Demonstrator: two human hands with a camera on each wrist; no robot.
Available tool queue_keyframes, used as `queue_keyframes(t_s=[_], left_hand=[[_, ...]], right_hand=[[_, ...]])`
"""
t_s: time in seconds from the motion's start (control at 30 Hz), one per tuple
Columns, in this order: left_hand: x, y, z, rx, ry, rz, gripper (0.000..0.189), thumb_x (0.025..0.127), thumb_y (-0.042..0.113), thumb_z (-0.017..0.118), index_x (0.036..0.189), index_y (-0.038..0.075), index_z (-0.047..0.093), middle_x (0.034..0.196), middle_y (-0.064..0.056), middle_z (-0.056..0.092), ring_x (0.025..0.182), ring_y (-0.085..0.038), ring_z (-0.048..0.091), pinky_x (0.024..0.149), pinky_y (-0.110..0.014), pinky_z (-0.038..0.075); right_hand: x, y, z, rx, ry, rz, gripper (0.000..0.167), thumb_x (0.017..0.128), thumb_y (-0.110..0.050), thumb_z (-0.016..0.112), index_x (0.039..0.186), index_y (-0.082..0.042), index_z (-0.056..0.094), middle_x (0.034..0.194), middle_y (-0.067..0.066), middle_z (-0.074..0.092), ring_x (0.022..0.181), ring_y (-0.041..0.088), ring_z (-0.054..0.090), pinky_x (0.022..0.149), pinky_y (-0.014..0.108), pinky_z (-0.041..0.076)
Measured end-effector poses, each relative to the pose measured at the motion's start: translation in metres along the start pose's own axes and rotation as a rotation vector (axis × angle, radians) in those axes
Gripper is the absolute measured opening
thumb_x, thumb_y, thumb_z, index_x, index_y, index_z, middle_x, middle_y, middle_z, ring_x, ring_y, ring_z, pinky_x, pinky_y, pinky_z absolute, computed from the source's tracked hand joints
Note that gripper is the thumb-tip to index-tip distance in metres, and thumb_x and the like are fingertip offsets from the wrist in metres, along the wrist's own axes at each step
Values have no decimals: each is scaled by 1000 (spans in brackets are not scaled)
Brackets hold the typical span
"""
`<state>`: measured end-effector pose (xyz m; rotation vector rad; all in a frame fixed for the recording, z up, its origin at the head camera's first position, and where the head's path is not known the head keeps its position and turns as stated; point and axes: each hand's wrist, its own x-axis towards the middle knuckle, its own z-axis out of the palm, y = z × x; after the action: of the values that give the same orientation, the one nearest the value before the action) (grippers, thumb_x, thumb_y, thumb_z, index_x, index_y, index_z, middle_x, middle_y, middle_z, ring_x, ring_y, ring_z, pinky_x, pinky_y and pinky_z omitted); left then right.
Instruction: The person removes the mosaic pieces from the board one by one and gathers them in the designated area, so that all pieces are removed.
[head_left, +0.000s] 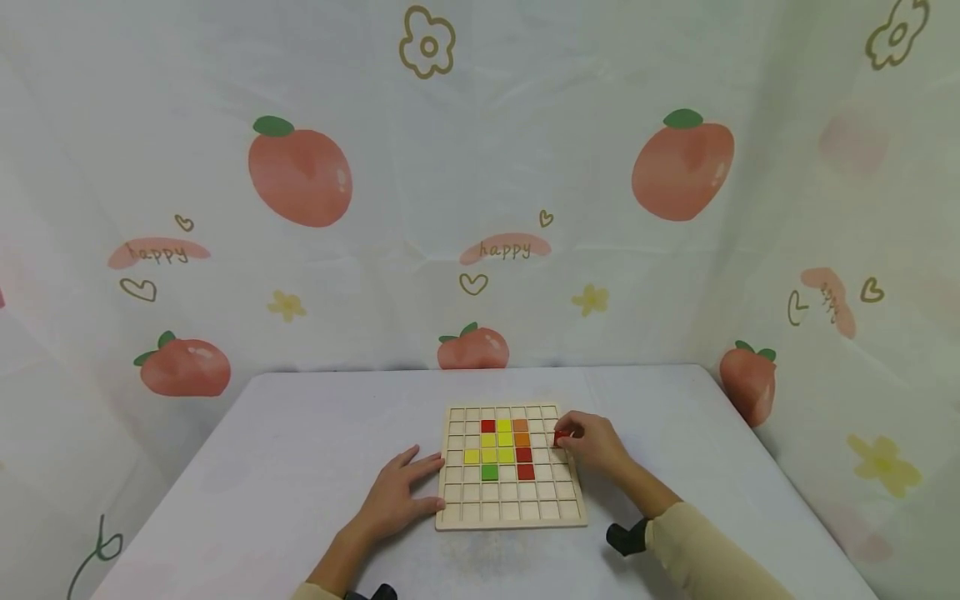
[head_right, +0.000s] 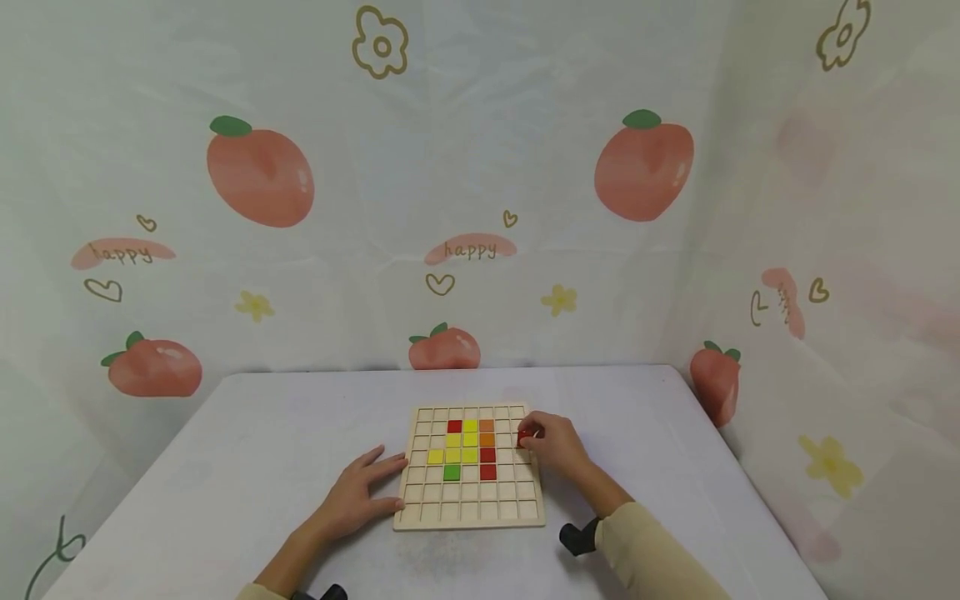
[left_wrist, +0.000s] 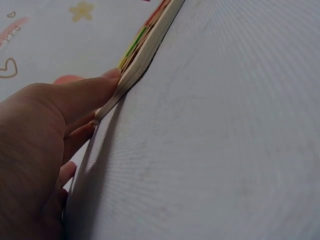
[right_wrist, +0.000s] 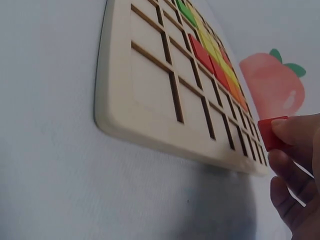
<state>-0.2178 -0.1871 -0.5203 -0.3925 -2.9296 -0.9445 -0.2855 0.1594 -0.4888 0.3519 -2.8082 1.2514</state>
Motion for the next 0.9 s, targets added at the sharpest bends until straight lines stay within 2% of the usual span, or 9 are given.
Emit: queue_keyframes(t_s=[0.3,0.57,0.77,0.9], left_hand=[[0,-2,0,5,6,23,68,75,54,75,133,22,62,138,6,55,138,-36,33,105,-64,27],[0,-1,0,20,5,21,67,75,54,75,133,22,62,139,6,55,138,-36,33,105,-65,28],[0,-5,1,16,10,49,68,75,56,74,133,22,62,137,6,56,137,-36,34,104,-64,28],[1,-5,2,11,10,46,67,75,56,74,133,23,62,137,7,56,138,-35,34,104,-64,28]], right_hand=[[3,16,-6,-2,47,47,14,83,-2,73,91,-12,67,82,-3,63,74,16,54,62,28,47],[8,28,-14,-15,96,54,15,83,1,71,94,-7,67,84,2,64,75,18,57,60,28,49],[13,39,-22,-32,104,72,13,83,2,70,94,-5,66,84,4,65,75,20,57,59,29,50],[16,45,-28,-39,113,95,13,84,1,70,95,-5,66,85,5,65,76,21,57,60,28,50]])
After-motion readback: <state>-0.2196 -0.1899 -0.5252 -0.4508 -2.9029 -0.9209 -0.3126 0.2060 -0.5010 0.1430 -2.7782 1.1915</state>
